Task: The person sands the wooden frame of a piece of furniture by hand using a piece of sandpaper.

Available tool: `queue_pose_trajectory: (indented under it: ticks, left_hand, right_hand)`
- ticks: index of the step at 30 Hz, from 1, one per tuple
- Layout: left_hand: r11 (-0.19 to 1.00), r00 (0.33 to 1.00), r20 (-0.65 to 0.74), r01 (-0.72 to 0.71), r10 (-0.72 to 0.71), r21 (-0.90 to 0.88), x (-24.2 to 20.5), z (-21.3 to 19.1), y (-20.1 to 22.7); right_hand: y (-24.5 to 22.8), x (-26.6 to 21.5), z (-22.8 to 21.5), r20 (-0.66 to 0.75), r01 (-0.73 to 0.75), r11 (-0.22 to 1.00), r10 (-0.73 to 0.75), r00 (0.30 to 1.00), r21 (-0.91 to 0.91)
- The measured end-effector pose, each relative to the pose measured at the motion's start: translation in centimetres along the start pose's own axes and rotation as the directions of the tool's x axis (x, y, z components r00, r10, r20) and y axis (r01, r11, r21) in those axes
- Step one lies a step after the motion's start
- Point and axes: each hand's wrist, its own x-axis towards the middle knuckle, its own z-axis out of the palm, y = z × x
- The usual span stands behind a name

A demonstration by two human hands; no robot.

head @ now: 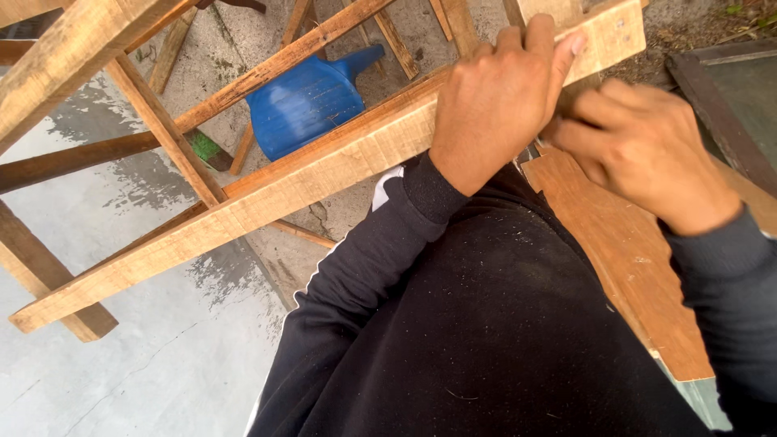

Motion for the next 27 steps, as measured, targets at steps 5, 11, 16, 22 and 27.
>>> queue_pose_trajectory:
  ticks: [5,11,16,22,27]
  left_hand:
    - [0.999,0.999,0.033,0.006,-0.005,-0.037,-0.2,0.1,0.1]
    - [0.994,0.999,-0.024,0.023,-0.026,-0.11,-0.3,0.9,-0.1]
    - [0.995,0.995,0.097,0.044,-0.035,-0.094,-0.1,1.5,-0.3]
    - [0.996,0.997,0.072,0.006,0.001,-0.088,-0.4,2.1,-0.6]
    - [0.996,1.0,0.028,0.011,-0.009,-0.085,-0.3,0.9,-0.3]
  right_hand:
    - [-0.1,-1.7,-1.8,0.138,-0.045,0.987,0.024,0.99,0.151]
    - [-0.3,-1.4,-1.8,0.091,-0.017,0.995,0.025,0.996,-0.094]
    - [-0.6,-2.9,-2.7,-0.09,-0.231,0.929,0.267,0.96,0.289]
    - [-5.2,-1.9,1.6,-0.275,-0.353,0.935,0.349,0.896,0.036]
    - [-7.8,-4.7,3.9,-0.293,-0.512,0.794,0.601,0.744,0.327]
